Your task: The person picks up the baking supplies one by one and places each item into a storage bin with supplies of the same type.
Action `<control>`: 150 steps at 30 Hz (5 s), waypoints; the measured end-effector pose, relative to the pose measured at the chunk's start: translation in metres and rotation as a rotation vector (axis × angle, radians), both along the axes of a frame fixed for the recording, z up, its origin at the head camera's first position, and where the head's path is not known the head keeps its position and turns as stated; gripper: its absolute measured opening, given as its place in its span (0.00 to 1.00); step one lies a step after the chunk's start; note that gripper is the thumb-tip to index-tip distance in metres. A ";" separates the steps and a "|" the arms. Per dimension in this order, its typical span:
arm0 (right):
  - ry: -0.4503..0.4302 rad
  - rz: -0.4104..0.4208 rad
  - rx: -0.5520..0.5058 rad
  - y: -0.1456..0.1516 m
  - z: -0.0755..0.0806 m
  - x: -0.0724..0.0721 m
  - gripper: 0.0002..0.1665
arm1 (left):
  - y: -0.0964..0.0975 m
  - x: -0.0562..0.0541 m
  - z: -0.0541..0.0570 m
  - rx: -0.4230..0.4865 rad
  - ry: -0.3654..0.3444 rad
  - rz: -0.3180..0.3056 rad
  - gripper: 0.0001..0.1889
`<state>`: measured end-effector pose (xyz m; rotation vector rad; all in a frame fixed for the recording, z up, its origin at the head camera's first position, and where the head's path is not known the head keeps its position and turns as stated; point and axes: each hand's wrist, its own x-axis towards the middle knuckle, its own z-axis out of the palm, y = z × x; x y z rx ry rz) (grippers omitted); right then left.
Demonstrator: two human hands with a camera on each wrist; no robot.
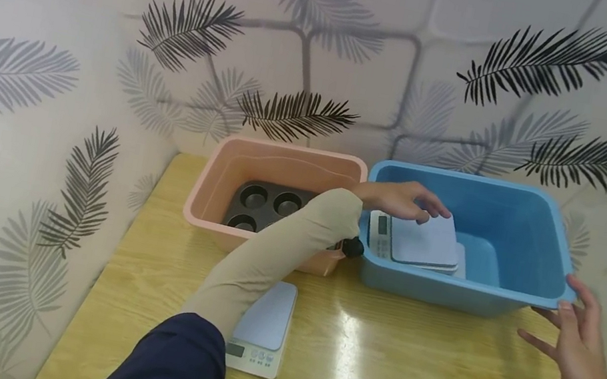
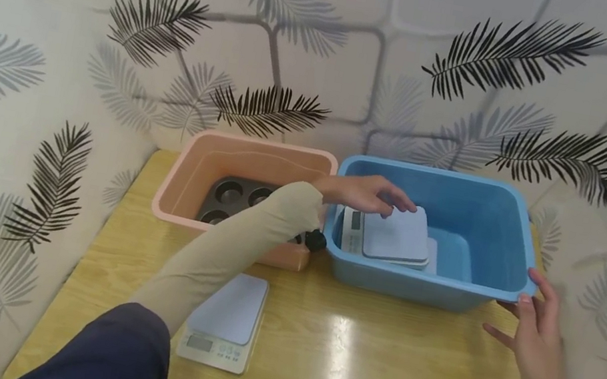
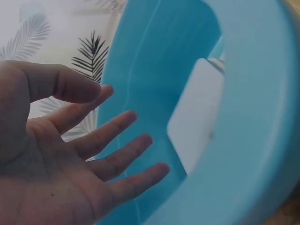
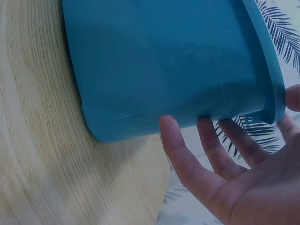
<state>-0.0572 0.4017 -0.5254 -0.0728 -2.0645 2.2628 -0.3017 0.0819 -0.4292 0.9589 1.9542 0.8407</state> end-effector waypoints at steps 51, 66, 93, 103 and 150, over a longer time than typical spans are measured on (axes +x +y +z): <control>-0.070 -0.053 0.025 -0.004 0.000 -0.002 0.31 | -0.110 0.104 0.006 0.297 0.499 0.098 0.21; -0.052 -0.065 0.034 -0.004 -0.004 -0.002 0.30 | -0.129 0.147 0.002 0.205 0.733 0.056 0.19; -0.036 -0.021 0.039 -0.001 -0.007 -0.003 0.33 | -0.206 0.192 -0.068 0.180 0.558 0.363 0.18; -0.020 -0.008 0.034 0.000 -0.008 -0.003 0.33 | -0.242 0.205 -0.095 0.079 0.484 0.513 0.17; -0.025 -0.060 0.106 -0.001 -0.009 0.001 0.34 | -0.290 0.246 -0.151 -0.006 0.429 1.060 0.21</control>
